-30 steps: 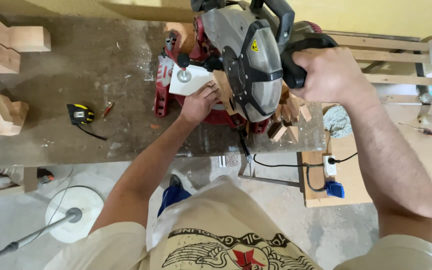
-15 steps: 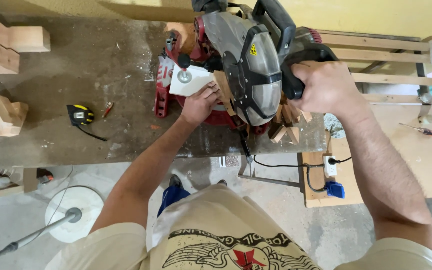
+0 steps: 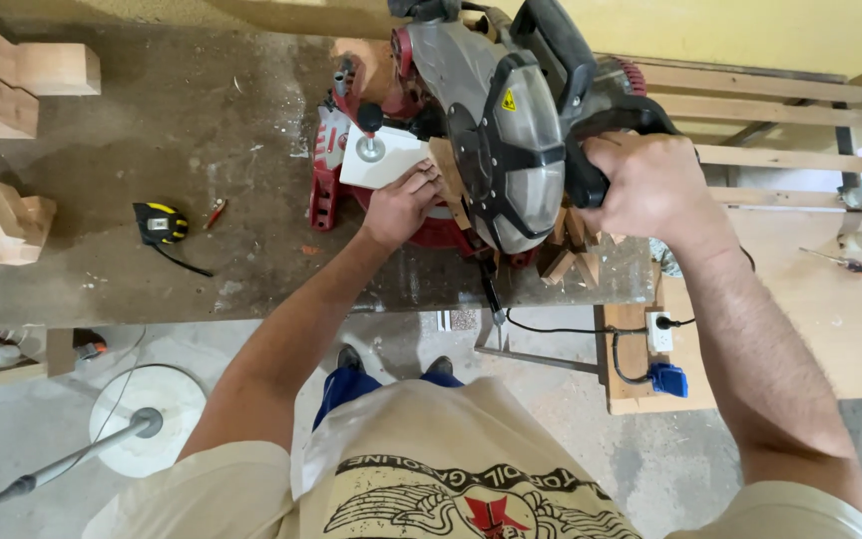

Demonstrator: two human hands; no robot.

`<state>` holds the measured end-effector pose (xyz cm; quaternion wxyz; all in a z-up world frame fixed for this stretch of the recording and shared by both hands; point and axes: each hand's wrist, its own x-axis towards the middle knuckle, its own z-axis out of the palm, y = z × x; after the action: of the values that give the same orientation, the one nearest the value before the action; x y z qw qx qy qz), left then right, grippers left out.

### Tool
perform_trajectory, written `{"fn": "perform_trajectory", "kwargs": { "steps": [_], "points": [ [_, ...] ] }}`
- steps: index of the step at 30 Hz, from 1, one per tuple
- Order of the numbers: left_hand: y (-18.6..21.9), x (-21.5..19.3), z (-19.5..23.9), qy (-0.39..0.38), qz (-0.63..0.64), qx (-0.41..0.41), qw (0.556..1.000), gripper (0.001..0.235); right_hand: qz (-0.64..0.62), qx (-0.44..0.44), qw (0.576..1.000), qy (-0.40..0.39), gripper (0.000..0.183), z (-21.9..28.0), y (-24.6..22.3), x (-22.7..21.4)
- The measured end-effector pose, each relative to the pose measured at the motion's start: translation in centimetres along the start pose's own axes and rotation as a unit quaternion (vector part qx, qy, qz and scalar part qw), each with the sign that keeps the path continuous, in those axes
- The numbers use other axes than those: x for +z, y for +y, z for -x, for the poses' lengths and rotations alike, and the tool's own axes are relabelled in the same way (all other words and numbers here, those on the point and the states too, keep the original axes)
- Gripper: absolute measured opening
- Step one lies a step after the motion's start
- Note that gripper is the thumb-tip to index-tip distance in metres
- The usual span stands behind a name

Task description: Cutting small wooden blocks to specific lengths using a miter saw

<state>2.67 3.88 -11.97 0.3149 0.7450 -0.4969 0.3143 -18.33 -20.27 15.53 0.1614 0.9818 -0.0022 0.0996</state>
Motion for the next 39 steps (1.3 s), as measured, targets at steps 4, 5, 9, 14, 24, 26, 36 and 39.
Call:
{"fn": "perform_trajectory", "kwargs": {
  "steps": [4, 5, 9, 14, 24, 26, 36, 39],
  "points": [
    [-0.1, -0.2, -0.1, 0.0, -0.004, 0.003, 1.0, 0.03, -0.008, -0.012, 1.0, 0.012, 0.042, 0.1, -0.6, -0.6],
    [-0.3, -0.1, -0.2, 0.0, -0.006, 0.003, 1.0, 0.03, -0.008, -0.013, 1.0, 0.014, 0.042, 0.2, -0.4, -0.1],
    [0.1, -0.7, -0.3, 0.007, 0.0, 0.007, 1.0, 0.028, -0.015, -0.009, 1.0, 0.016, 0.041, 1.2, -0.3, 1.6],
    [-0.2, -0.2, -0.2, 0.017, -0.006, 0.009, 1.0, 0.026, -0.019, -0.005, 1.0, 0.022, 0.039, 1.2, -0.5, 2.2],
    [-0.2, -0.5, -0.6, 0.02, 0.002, 0.013, 1.0, 0.026, -0.022, 0.002, 1.0, 0.021, 0.039, 1.7, -1.0, 3.0],
    [0.0, -0.6, -0.3, 0.016, 0.005, 0.012, 1.0, 0.027, -0.033, 0.001, 0.999, 0.018, 0.038, 1.7, -1.3, 2.6],
    [0.3, -1.0, -1.2, 0.031, -0.002, 0.021, 0.999, 0.018, -0.047, -0.007, 0.998, 0.037, 0.043, 2.1, -1.4, 2.7],
    [0.4, -1.2, -1.1, 0.037, -0.002, 0.021, 0.999, 0.017, -0.062, -0.015, 0.997, 0.039, 0.046, 2.3, -1.6, 2.9]
  ]
}}
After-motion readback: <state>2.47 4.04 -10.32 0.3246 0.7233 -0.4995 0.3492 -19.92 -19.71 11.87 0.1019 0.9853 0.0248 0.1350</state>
